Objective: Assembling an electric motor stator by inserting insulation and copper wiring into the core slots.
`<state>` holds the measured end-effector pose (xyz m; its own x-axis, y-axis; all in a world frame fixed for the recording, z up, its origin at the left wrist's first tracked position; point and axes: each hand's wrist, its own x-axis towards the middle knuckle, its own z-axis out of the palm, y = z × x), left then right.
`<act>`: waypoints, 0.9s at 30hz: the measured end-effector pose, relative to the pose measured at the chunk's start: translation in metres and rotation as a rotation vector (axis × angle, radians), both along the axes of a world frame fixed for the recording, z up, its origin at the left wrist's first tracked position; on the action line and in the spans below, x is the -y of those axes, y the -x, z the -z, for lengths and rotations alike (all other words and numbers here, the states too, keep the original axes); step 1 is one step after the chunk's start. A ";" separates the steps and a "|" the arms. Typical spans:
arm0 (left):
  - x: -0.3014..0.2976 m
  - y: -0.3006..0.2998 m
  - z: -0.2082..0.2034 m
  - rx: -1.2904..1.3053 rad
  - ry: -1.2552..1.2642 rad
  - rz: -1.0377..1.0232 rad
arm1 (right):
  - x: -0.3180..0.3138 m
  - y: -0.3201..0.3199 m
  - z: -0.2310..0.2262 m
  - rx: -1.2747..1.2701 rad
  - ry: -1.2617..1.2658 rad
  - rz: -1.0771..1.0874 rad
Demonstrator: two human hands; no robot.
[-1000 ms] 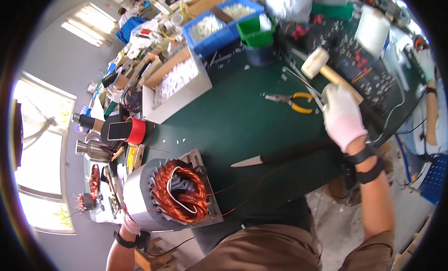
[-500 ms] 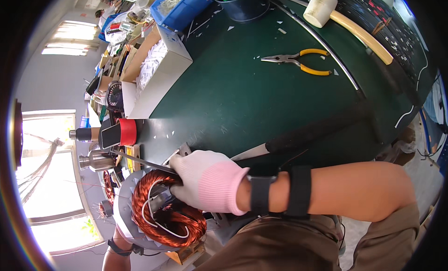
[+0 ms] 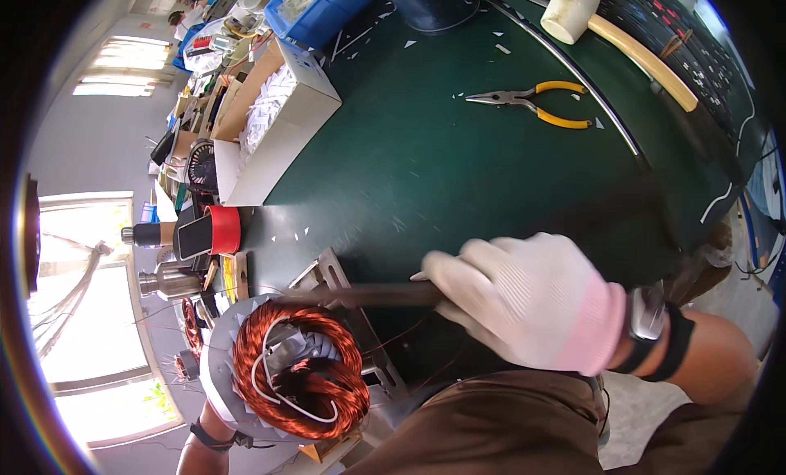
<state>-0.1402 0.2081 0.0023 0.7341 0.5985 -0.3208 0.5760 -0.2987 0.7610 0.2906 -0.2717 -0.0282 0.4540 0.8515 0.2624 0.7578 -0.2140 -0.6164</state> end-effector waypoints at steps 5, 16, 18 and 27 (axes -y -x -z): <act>-0.031 0.056 -0.029 -0.021 -0.021 -0.015 | 0.003 0.002 -0.016 0.376 0.077 -0.181; 0.006 0.035 -0.025 -0.108 -0.058 -0.173 | -0.041 0.011 -0.023 0.273 0.015 -0.059; 0.012 0.018 -0.014 -0.116 -0.054 -0.177 | -0.051 0.013 -0.043 0.228 0.120 -0.080; 0.031 0.039 -0.008 -0.095 -0.093 -0.231 | -0.092 0.024 -0.013 0.168 -0.101 -0.095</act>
